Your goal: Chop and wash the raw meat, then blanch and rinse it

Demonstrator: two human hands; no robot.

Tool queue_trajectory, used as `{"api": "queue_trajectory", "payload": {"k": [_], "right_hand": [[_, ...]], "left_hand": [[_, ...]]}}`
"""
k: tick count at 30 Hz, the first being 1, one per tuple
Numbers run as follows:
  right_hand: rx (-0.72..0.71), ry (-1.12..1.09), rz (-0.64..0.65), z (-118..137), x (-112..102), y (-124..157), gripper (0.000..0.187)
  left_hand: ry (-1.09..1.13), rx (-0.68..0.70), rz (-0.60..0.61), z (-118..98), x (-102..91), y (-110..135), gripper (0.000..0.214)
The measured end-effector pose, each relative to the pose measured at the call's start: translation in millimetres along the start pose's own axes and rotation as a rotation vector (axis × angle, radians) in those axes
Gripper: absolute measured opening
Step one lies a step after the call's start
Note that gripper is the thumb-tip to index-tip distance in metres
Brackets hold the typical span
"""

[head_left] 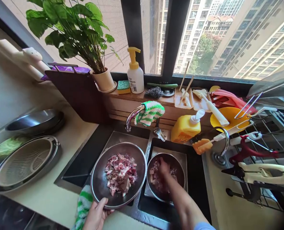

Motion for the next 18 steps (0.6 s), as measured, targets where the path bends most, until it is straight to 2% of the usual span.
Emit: {"api": "queue_trajectory", "payload": {"k": [4,7,11,14,18], "right_hand": [[-0.054,-0.005,0.025,-13.1,15.2,-3.2,0.024],[-0.072,-0.051,0.034,-28.2,7.0,-2.7,0.027],[-0.025,-0.084,0.041,-51.0,-13.0,1.1,0.039],[0.007,-0.098,-0.002,-58.7,-23.2,0.8,0.025],[0.006,-0.184,-0.05,-54.0,-11.9,-3.7,0.025]], "left_hand": [[-0.025,-0.004,-0.045,-1.6,-1.4,1.2,0.013],[-0.039,-0.007,-0.06,-2.5,-3.2,0.6,0.014],[-0.026,-0.009,-0.069,-1.7,-7.2,-1.5,0.013],[-0.018,-0.01,-0.074,0.0,-9.7,-2.2,0.013],[-0.034,-0.006,-0.072,0.1,-8.6,-0.4,0.01]]}}
Point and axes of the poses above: each hand's wrist, its own y-axis away from the middle knuckle, its own x-axis out of the palm, z = x × y, the point moved 10 cm from there along -y, towards the middle knuckle, and after that the axes turned 7 degrees about -x, right-handed, at the moved point
